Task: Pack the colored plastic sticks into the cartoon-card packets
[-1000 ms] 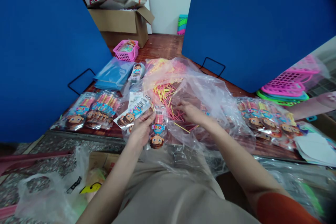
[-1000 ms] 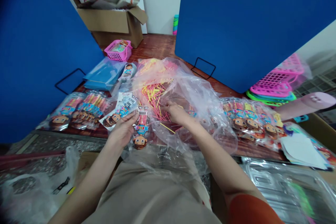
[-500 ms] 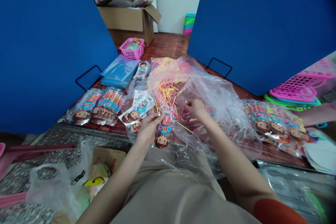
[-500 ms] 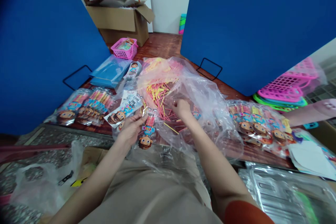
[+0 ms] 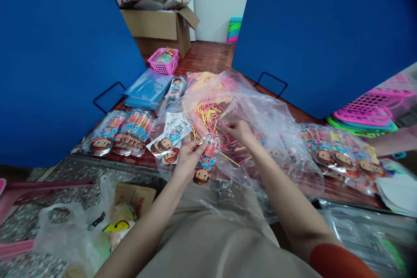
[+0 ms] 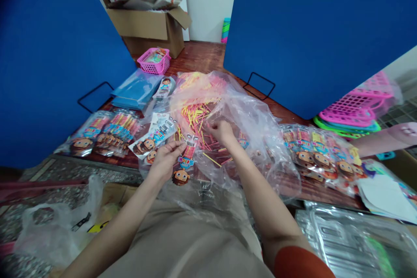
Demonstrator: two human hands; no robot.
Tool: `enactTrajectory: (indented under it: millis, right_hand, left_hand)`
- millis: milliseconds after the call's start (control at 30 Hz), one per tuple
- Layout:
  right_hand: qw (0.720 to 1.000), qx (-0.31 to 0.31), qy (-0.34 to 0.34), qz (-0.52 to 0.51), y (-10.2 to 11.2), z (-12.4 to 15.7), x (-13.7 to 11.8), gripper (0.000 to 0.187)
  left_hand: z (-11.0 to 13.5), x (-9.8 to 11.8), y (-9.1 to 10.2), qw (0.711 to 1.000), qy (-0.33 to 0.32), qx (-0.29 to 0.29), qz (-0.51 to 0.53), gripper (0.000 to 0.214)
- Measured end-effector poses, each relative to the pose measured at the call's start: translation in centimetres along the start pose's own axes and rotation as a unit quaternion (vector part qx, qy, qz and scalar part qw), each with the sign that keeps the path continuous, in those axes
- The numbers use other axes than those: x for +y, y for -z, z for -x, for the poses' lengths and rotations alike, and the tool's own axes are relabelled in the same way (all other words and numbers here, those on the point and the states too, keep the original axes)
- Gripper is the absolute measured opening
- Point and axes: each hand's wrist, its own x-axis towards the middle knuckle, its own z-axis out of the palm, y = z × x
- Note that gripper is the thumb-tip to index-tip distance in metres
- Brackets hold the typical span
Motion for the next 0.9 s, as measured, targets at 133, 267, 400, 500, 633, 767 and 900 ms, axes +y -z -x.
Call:
enactTrajectory:
  millis: [133,267,400,500,633,767,900]
  right_hand:
    - [0.913,0.09,0.045,-0.395,0.9,2.2,-1.5,0.036]
    - [0.869,0.128,0.064,-0.473,1.5,4.4,-3.3,0.038]
    - [0.873,0.102,0.094,-0.468,1.1,5.7,-3.8,0.036]
    - [0.875,0.093,0.108,-0.463,0.6,6.1,-3.7,0.035]
    - [0.876,0.098,0.096,-0.463,0.7,6.6,-3.7,0.037]
    - [0.873,0.156,0.087,-0.455,1.5,7.2,-4.1,0.037]
    - [0.871,0.179,0.096,-0.447,1.7,7.6,-3.9,0.037]
  left_hand:
    - [0.3,0.1,-0.4,1.0,0.008,-0.016,0.004,0.033]
    - [0.2,-0.3,-0.5,1.0,0.009,-0.018,-0.006,0.03]
    - [0.0,-0.7,-0.6,1.0,0.007,-0.02,-0.019,0.03]
    - [0.1,-0.7,-0.8,0.999,0.005,-0.029,-0.023,0.029]
    - [0.3,-0.5,-1.2,0.999,-0.003,-0.031,-0.026,0.029]
    - [0.1,-0.9,-1.3,0.998,-0.011,-0.035,-0.044,0.029]
    - [0.0,-1.2,-1.3,0.998,-0.015,-0.041,-0.049,0.028]
